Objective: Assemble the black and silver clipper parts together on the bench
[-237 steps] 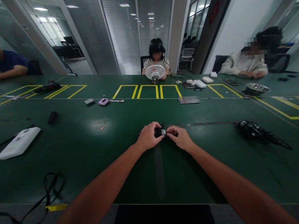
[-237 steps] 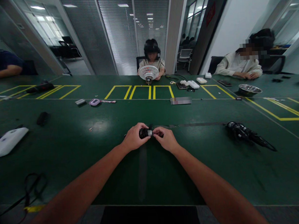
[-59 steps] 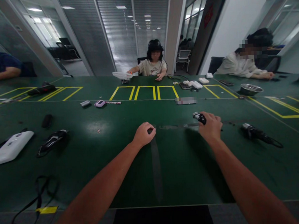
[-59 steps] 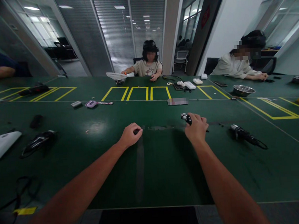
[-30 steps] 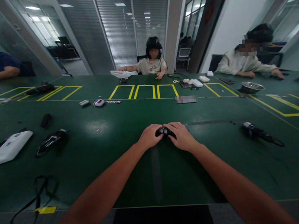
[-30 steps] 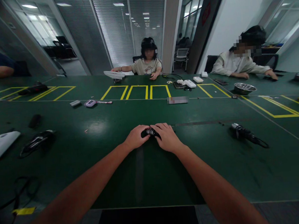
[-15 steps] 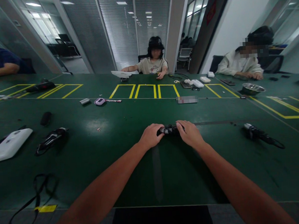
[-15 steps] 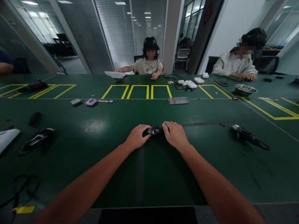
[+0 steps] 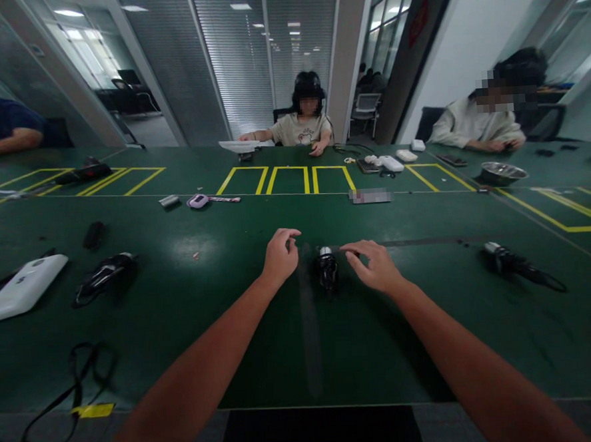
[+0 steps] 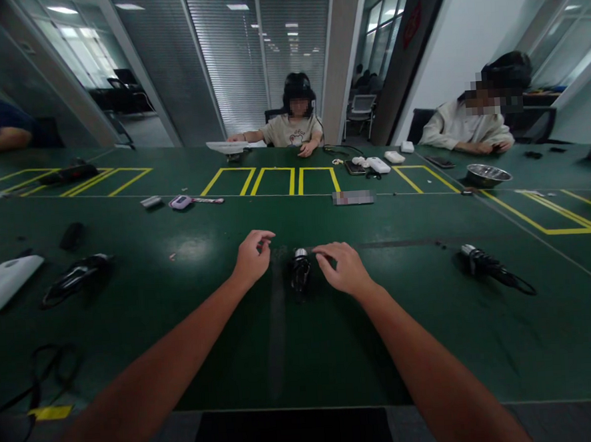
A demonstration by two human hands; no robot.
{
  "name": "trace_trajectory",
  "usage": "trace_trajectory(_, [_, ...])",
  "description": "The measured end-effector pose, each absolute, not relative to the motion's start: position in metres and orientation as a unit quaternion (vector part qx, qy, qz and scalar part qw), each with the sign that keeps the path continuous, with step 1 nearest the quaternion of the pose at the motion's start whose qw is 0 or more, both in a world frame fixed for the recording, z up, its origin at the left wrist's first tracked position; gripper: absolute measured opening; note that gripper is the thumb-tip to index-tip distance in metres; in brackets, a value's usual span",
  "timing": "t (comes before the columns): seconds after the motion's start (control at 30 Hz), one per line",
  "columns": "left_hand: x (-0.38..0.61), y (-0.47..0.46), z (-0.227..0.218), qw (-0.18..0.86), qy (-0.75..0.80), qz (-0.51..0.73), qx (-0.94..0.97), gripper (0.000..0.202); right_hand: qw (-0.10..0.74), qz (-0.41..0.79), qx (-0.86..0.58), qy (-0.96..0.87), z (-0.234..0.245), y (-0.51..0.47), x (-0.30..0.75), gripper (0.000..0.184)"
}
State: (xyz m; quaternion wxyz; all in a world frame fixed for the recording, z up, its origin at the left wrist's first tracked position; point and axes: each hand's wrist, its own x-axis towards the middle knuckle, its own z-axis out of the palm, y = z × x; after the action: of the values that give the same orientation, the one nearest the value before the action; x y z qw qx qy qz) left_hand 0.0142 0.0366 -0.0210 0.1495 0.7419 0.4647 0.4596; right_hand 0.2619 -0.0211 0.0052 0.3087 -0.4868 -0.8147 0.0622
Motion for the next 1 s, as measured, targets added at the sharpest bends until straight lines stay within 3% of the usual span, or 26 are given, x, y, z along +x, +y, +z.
trace_trajectory(0.17, [0.031,0.013,-0.005,0.130,0.439,0.458,0.762,0.026,0.278,0.048,-0.489,-0.825,-0.004,-0.012,0.273,0.039])
trace_trajectory(0.3, [0.045,-0.006,-0.001,0.135,0.414,0.388,0.812,0.027,0.255,0.064,-0.475,-0.839,-0.009,-0.013,0.266,0.045])
trace_trajectory(0.47, [0.049,-0.007,-0.008,0.137,0.410,0.309,0.847,0.041,0.251,0.094,-0.454,-0.850,-0.013,-0.015,0.255,0.041])
trace_trajectory(0.73, [0.045,-0.004,-0.006,0.134,0.421,0.291,0.849,0.048,0.269,0.085,-0.461,-0.841,-0.012,-0.017,0.250,0.028])
trace_trajectory(1.0, [0.043,-0.010,0.007,0.136,0.440,0.268,0.846,0.034,0.312,0.094,-0.445,-0.834,-0.013,-0.018,0.253,0.023])
